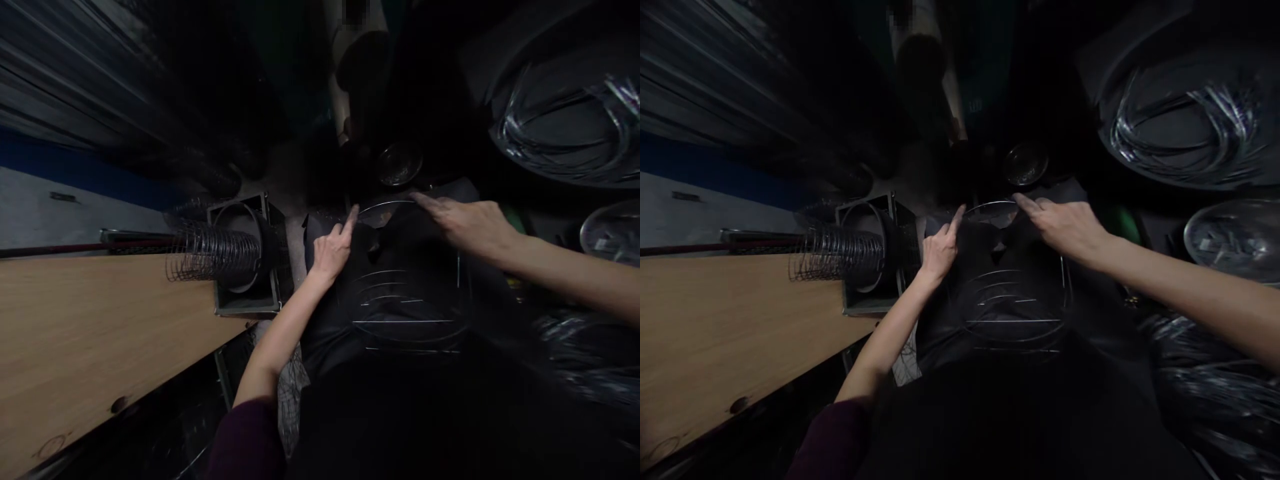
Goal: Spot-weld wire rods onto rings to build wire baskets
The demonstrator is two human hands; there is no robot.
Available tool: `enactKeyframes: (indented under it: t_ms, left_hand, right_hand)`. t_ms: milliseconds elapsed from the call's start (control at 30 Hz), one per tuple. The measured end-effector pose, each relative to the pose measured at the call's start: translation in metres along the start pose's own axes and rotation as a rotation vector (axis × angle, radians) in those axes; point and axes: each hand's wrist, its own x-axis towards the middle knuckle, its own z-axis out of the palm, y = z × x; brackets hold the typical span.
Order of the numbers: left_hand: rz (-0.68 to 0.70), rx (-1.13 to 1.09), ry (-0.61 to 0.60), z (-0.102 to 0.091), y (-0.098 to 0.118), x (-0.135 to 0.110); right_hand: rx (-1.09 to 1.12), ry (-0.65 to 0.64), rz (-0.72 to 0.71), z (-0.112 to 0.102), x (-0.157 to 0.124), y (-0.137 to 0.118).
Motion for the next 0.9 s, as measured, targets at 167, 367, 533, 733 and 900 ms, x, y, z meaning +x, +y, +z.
enactKeyframes:
  t_ms: [167,367,533,733,900]
  left_hand:
    - [-0.093,0.066,-0.068,0.024,-0.006,-0.007]
    - [0.006,0.023,-0.081,0.006,-0.008,0.014]
    - [0.126,-0.015,-0.12,0.004,-0.009,0.038]
    - [0.087,0.099,-0.155,0.007,-0.008,0.045]
    - [0.154,0.108,-0.113,-0.023,-0.013,0.059]
  right_hand:
    - [-0.12,-0.077,-0.015,0.016,0.009,-0.013]
    - [-0.097,-0.099,-0.03,0.013,0.014,-0.012]
    - [-0.058,-0.094,-0.016,0.011,0.02,-0.011]
    - [-0.101,-0.049,-0.075,0.013,0.037,-0.013]
    - [-0.086,0.03,-0.092,-0.003,0.053,-0.008]
